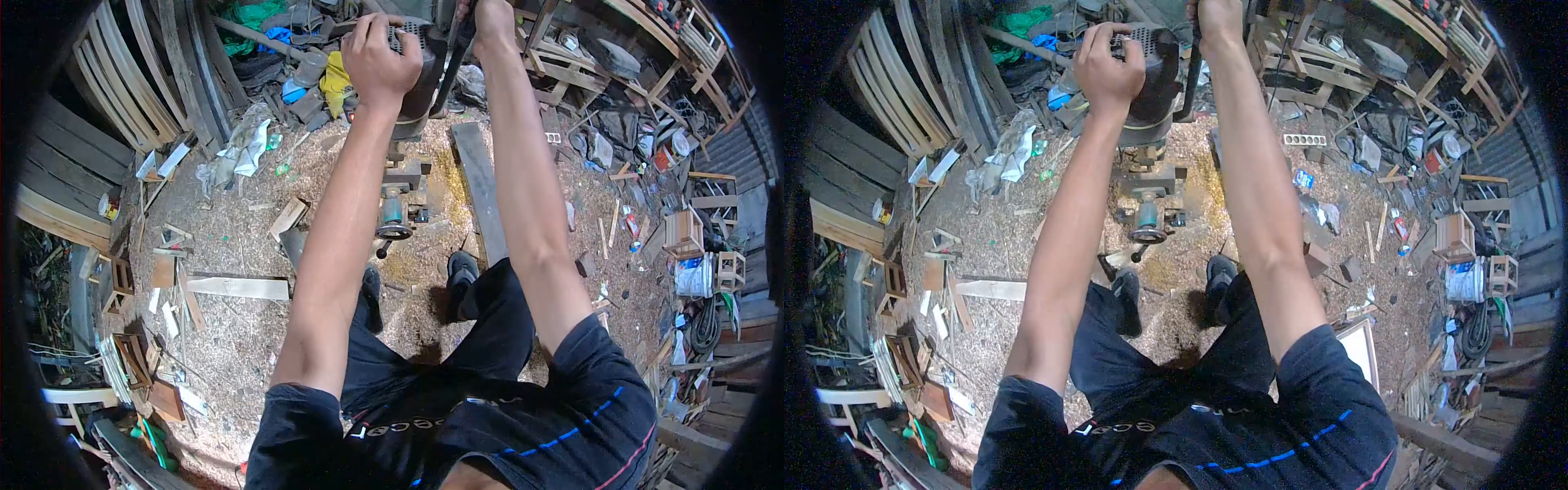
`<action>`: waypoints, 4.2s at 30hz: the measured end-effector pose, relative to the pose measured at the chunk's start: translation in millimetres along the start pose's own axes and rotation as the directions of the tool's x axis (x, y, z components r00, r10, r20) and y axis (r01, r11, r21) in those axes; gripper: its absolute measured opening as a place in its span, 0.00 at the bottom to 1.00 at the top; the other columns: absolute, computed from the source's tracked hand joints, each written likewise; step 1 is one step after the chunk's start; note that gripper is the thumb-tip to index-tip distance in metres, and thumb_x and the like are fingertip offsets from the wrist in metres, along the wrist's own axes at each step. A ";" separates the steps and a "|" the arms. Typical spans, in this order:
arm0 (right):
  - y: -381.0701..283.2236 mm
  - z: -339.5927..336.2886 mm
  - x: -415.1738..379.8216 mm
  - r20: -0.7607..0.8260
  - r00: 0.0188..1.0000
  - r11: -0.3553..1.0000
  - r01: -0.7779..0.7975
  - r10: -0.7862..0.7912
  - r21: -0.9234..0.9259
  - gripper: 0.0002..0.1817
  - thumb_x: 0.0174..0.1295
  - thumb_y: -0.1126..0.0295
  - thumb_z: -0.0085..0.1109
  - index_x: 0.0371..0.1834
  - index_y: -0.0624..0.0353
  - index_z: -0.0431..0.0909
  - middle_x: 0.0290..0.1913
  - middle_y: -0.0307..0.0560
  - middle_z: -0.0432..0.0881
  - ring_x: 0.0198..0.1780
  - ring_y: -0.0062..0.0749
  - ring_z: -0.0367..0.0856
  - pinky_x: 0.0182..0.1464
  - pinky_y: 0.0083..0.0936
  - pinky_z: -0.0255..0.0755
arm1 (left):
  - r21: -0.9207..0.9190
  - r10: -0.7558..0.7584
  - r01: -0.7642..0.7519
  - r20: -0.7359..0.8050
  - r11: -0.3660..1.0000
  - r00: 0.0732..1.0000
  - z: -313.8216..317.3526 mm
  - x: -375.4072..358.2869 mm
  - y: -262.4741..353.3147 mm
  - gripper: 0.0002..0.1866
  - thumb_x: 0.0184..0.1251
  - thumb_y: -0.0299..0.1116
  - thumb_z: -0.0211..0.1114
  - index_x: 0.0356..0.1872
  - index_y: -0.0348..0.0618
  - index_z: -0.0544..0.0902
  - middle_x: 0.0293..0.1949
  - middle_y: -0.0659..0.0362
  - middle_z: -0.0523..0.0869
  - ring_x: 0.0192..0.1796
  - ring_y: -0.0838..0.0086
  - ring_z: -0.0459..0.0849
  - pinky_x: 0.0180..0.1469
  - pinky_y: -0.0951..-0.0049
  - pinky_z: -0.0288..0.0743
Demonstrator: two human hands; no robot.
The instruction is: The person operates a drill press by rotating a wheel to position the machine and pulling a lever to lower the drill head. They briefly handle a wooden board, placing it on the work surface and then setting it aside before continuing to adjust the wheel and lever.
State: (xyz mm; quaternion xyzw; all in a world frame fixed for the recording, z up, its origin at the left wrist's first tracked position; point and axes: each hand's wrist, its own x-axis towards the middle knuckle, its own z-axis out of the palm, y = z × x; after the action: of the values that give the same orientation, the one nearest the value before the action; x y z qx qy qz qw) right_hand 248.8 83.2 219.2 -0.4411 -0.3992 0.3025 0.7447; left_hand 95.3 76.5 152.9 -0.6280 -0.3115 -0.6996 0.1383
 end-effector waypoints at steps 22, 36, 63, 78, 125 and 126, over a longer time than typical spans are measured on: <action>59.1 -51.8 -74.2 0.126 0.961 0.923 0.192 -0.246 0.334 0.21 0.67 0.55 0.55 0.40 0.67 0.76 0.36 0.50 0.80 0.40 0.36 0.78 0.42 0.34 0.72 | -0.017 0.039 -0.038 0.088 0.999 0.995 -11.8 -1.5 10.9 0.10 0.51 0.31 0.58 0.32 0.36 0.82 0.38 0.47 0.83 0.40 0.49 0.83 0.45 0.56 0.77; 61.9 -36.0 -67.7 0.090 0.877 0.881 0.471 -0.472 0.037 0.25 0.78 0.49 0.42 0.47 0.63 0.77 0.41 0.45 0.81 0.42 0.29 0.77 0.48 0.28 0.70 | -0.066 0.011 -0.008 0.036 0.998 0.999 -3.4 0.9 8.2 0.10 0.56 0.30 0.56 0.31 0.35 0.82 0.37 0.48 0.81 0.31 0.54 0.80 0.35 0.61 0.76; 307.0 -136.6 -329.6 0.465 0.669 0.419 0.244 0.580 -0.875 0.34 0.64 0.74 0.54 0.75 0.63 0.57 0.63 0.75 0.71 0.60 0.58 0.77 0.60 0.41 0.73 | 0.659 -0.761 0.474 0.648 0.584 0.036 -168.6 -315.7 -40.6 0.19 0.61 0.37 0.67 0.50 0.38 0.81 0.48 0.42 0.85 0.49 0.48 0.86 0.53 0.55 0.79; 333.2 -123.8 -337.5 0.475 0.519 0.394 0.266 0.710 -0.880 0.55 0.58 0.67 0.65 0.80 0.63 0.34 0.76 0.82 0.46 0.76 0.66 0.55 0.75 0.40 0.58 | 0.755 -0.746 0.189 0.653 0.628 -0.127 -185.0 -439.5 -36.0 0.15 0.57 0.29 0.66 0.44 0.33 0.85 0.46 0.38 0.86 0.52 0.48 0.85 0.56 0.55 0.80; 52.1 -95.4 -245.0 0.472 0.882 0.805 0.281 -0.001 -0.523 0.33 0.63 0.60 0.65 0.67 0.67 0.69 0.51 0.61 0.85 0.53 0.48 0.85 0.56 0.36 0.75 | 0.169 -0.387 0.363 0.610 0.916 0.691 -211.1 -107.0 31.6 0.21 0.65 0.39 0.67 0.53 0.35 0.82 0.44 0.45 0.88 0.49 0.57 0.87 0.54 0.62 0.78; 54.7 -95.3 -229.9 0.443 0.896 0.818 0.280 -0.035 -0.502 0.31 0.63 0.61 0.64 0.66 0.67 0.70 0.49 0.60 0.86 0.52 0.48 0.85 0.55 0.36 0.76 | 0.161 -0.381 0.361 0.600 0.919 0.704 -200.1 -95.1 31.2 0.21 0.66 0.39 0.67 0.53 0.34 0.82 0.43 0.44 0.88 0.49 0.58 0.87 0.54 0.63 0.79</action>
State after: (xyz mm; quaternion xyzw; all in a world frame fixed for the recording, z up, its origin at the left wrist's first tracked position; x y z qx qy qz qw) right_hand 211.0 -117.5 66.9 -0.5275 -0.6540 0.1962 0.5055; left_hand -28.5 -88.2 65.9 -0.7444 -0.4700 -0.4624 -0.1056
